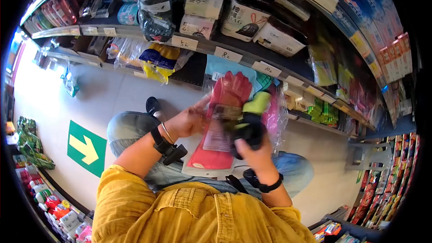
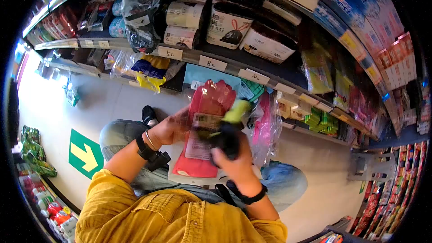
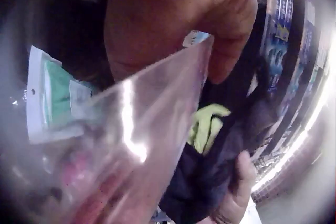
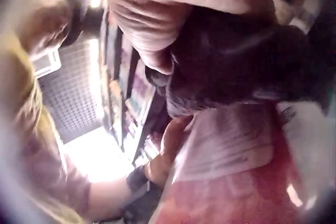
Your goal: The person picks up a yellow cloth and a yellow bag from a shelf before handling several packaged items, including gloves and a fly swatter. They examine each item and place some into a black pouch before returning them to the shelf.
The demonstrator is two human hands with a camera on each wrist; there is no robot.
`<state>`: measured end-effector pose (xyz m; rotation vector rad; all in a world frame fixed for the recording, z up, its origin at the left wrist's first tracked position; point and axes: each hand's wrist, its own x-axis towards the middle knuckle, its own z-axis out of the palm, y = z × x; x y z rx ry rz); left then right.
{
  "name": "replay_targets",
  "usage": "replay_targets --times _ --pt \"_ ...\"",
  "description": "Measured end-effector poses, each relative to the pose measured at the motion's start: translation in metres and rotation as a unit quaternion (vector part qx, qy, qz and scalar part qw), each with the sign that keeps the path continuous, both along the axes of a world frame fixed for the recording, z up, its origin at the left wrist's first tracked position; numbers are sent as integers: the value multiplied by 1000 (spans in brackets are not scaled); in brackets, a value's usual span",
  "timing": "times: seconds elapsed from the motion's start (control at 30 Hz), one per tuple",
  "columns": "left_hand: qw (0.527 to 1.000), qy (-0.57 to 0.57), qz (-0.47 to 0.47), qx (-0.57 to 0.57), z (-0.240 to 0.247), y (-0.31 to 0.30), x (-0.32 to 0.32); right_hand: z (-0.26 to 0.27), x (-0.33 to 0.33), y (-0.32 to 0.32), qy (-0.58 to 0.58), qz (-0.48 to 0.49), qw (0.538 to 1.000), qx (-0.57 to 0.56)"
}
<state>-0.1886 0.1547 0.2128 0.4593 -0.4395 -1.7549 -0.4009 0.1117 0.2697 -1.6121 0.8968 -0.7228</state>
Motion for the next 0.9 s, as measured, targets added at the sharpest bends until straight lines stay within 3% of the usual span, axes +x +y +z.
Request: replay_targets --times 0.03,0.07,0.1,0.13,0.2,0.23,0.27,0.3,0.33,0.37,0.4,0.43,0.47,0.5,0.53,0.57,0.63,0.7,0.73,0.77,0.8,0.83,0.9 --pt "1000 12 4 -18 8 1 -5 8 12 1 105 61 962 -243" --pt "998 -21 -45 48 -7 8 2 11 21 12 127 82 946 -285" --pt "994 -5 -111 0 -41 8 17 12 27 21 149 103 928 -326" --pt "982 -149 -80 -85 -26 7 12 9 29 25 143 130 923 -334" --pt "970 -191 -79 -125 -36 5 7 4 34 28 150 159 905 -365" --pt "983 -135 -78 -100 -30 11 4 2 35 24 149 155 906 -364" --pt "898 -377 -29 -224 -33 13 8 0 38 16 143 140 909 -365" --pt "773 -554 -18 -309 -24 12 13 0 41 8 138 125 912 -366" --pt "608 -697 17 -380 -5 9 16 6 47 -2 126 99 917 -365" --pt "655 -650 188 -337 15 8 2 12 52 -13 128 67 917 -373" --pt "850 -479 88 -201 9 16 1 16 58 -27 118 49 920 -371" --pt "934 -336 -1 -118 -1 19 0 19 63 -41 107 31 923 -369" --pt "979 -191 -67 -4 -11 23 -1 19 69 -55 93 -8 927 -363" --pt "986 -116 -110 38 -16 21 -2 20 74 -68 78 -45 930 -355" --pt "977 -167 -122 60 -4 21 -7 28 79 -80 98 -52 940 -323" --pt "963 -218 -133 81 10 22 -10 32 84 -93 8 -21 963 -270" --pt "975 -174 -119 66 15 23 -8 38 87 -90 53 -46 972 -226" --pt "985 -124 -101 57 6 25 -5 28 82 -77 34 5 977 -213" --pt "996 -59 -43 53 -7 25 -3 18 75 -64 87 -25 959 -268" --pt "999 7 18 48 -18 26 -1 10 72 -54 59 -3 955 -292" --pt "991 -119 59 21 -8 25 2 -1 67 -39 91 9 954 -286" --pt "998 20 49 44 -4 23 7 -10 61 -21 123 21 952 -281" --pt "981 129 147 -15 -37 12 21 -23 48 16 205 117 934 -269"
